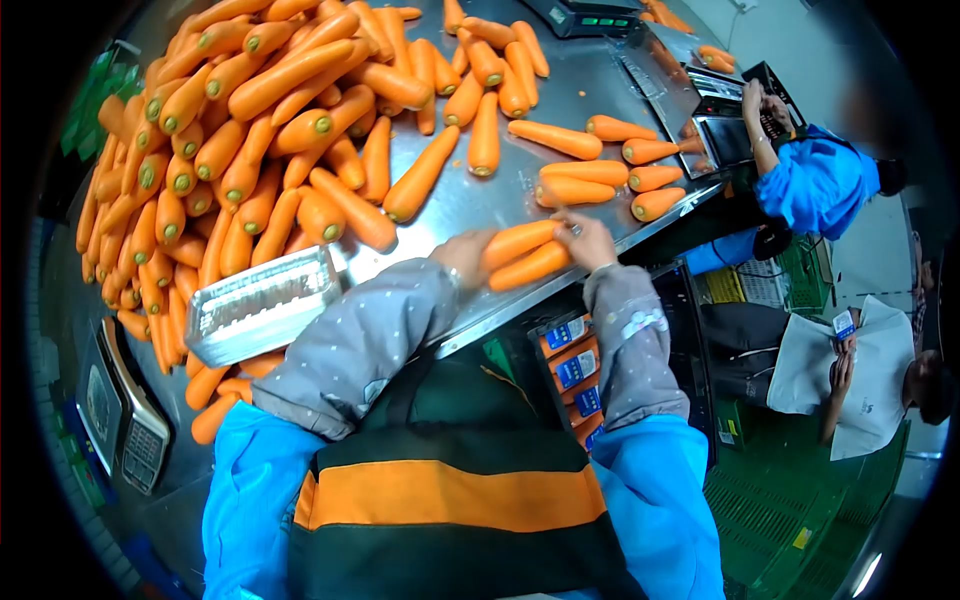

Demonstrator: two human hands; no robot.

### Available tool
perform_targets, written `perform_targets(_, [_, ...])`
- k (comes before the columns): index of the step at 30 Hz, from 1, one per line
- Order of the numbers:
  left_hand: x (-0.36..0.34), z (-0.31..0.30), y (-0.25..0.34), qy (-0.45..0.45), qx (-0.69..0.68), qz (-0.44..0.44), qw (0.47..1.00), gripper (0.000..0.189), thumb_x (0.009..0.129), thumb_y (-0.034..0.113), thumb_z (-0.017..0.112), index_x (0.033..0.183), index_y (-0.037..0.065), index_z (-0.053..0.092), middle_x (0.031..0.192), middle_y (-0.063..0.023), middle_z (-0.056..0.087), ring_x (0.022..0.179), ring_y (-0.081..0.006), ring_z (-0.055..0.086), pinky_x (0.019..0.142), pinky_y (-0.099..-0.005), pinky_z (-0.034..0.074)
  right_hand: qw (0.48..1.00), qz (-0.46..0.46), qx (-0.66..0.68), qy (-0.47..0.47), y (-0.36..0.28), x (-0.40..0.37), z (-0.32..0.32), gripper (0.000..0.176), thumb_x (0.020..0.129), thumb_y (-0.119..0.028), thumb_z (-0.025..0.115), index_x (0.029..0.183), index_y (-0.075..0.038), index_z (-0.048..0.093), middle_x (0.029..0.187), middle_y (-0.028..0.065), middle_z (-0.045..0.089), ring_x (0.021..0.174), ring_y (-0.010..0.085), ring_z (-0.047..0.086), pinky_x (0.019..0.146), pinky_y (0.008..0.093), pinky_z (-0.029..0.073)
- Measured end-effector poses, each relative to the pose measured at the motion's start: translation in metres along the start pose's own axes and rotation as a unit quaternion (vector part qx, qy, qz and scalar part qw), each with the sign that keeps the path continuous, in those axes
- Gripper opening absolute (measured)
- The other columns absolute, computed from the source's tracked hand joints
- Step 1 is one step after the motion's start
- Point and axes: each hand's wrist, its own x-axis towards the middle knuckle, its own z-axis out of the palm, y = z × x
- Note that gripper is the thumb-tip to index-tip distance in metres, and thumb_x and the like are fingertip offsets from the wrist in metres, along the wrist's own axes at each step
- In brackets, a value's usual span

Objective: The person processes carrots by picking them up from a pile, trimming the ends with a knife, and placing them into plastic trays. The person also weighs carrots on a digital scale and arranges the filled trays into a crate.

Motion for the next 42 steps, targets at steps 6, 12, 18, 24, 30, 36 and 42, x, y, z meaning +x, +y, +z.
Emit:
perform_targets(6, [-0.017, 0.015, 0.0, -0.002, 0.023, 0.032, 0.999, 0.071, 0.068, 0.014, 0.074, 0.131, 0.006, 0.042, 0.12, -0.0197, 0.052, 0.112, -0.0364, 0.049, 0.098, -0.0386, 0.04, 0.992, 0.068, 0.103, 0.041, 0.011, -0.033, 0.003, 0.032, 0.078, -0.023, 0.07, 0.103, -0.004, 0.066, 0.098, 0.0181, 0.065, 0.092, 0.0332, 0.063, 0.082, 0.0362, 0.048])
perform_targets(12, [-0.027, 0.017, 0.006, 0.031, 0.117, 0.089, 0.989, 0.092, 0.061, 0.017, 0.08, 0.14, 0.01, 0.032, 0.125, -0.0255, 0.046, 0.114, -0.0423, 0.045, 0.099, -0.0462, 0.037, 0.994, 0.002, 0.1, -0.042, 0.026, -0.041, 0.025, 0.056, 0.069, -0.02, 0.075, 0.12, -0.005, 0.055, 0.123, 0.0163, 0.048, 0.114, 0.0307, 0.049, 0.098, 0.0382, 0.04])
perform_targets(18, [-0.019, 0.008, -0.007, -0.064, 0.083, 0.071, 0.992, 0.09, 0.061, 0.002, 0.077, 0.14, 0.012, 0.034, 0.129, -0.0187, 0.047, 0.116, -0.0363, 0.048, 0.099, -0.0427, 0.036, 0.993, 0.02, 0.07, -0.088, 0.0, -0.04, -0.002, 0.068, 0.063, -0.022, 0.081, 0.124, -0.009, 0.054, 0.123, 0.0125, 0.05, 0.111, 0.03, 0.052, 0.095, 0.0344, 0.042])
perform_targets(24, [-0.056, 0.0, -0.009, -0.038, 0.064, 0.077, 0.994, 0.085, 0.063, -0.01, 0.069, 0.139, 0.01, 0.034, 0.134, -0.0216, 0.041, 0.122, -0.0388, 0.043, 0.105, -0.0396, 0.036, 0.993, 0.075, 0.023, -0.084, -0.028, -0.05, -0.011, 0.075, 0.065, -0.032, 0.08, 0.129, -0.01, 0.049, 0.13, 0.013, 0.044, 0.113, 0.0312, 0.051, 0.097, 0.0374, 0.04])
perform_targets(30, [-0.06, -0.001, 0.017, -0.028, 0.119, -0.008, 0.992, 0.082, 0.067, -0.002, 0.071, 0.139, 0.012, 0.034, 0.135, -0.025, 0.038, 0.119, -0.0426, 0.043, 0.102, -0.0411, 0.037, 0.986, 0.102, -0.052, -0.123, -0.02, -0.039, -0.009, 0.086, 0.064, -0.035, 0.08, 0.136, -0.013, 0.039, 0.127, 0.0166, 0.048, 0.114, 0.0327, 0.052, 0.095, 0.0395, 0.042])
perform_targets(36, [-0.003, 0.026, -0.014, 0.044, 0.106, 0.107, 0.988, 0.082, 0.07, 0.0, 0.073, 0.14, 0.015, 0.033, 0.135, -0.0257, 0.038, 0.117, -0.042, 0.046, 0.101, -0.0395, 0.039, 0.987, 0.154, -0.035, -0.041, -0.009, -0.027, -0.02, 0.075, 0.067, -0.032, 0.078, 0.131, -0.011, 0.044, 0.124, 0.017, 0.049, 0.108, 0.0347, 0.055, 0.09, 0.0423, 0.044])
perform_targets(42, [0.025, 0.035, -0.005, 0.021, 0.101, 0.121, 0.987, 0.093, 0.062, -0.001, 0.075, 0.141, 0.012, 0.028, 0.137, -0.026, 0.034, 0.118, -0.043, 0.044, 0.099, -0.0408, 0.04, 0.993, 0.013, 0.018, 0.112, -0.038, -0.053, -0.019, 0.047, 0.075, -0.017, 0.07, 0.117, -0.009, 0.05, 0.111, 0.013, 0.053, 0.098, 0.0351, 0.058, 0.084, 0.0402, 0.048])
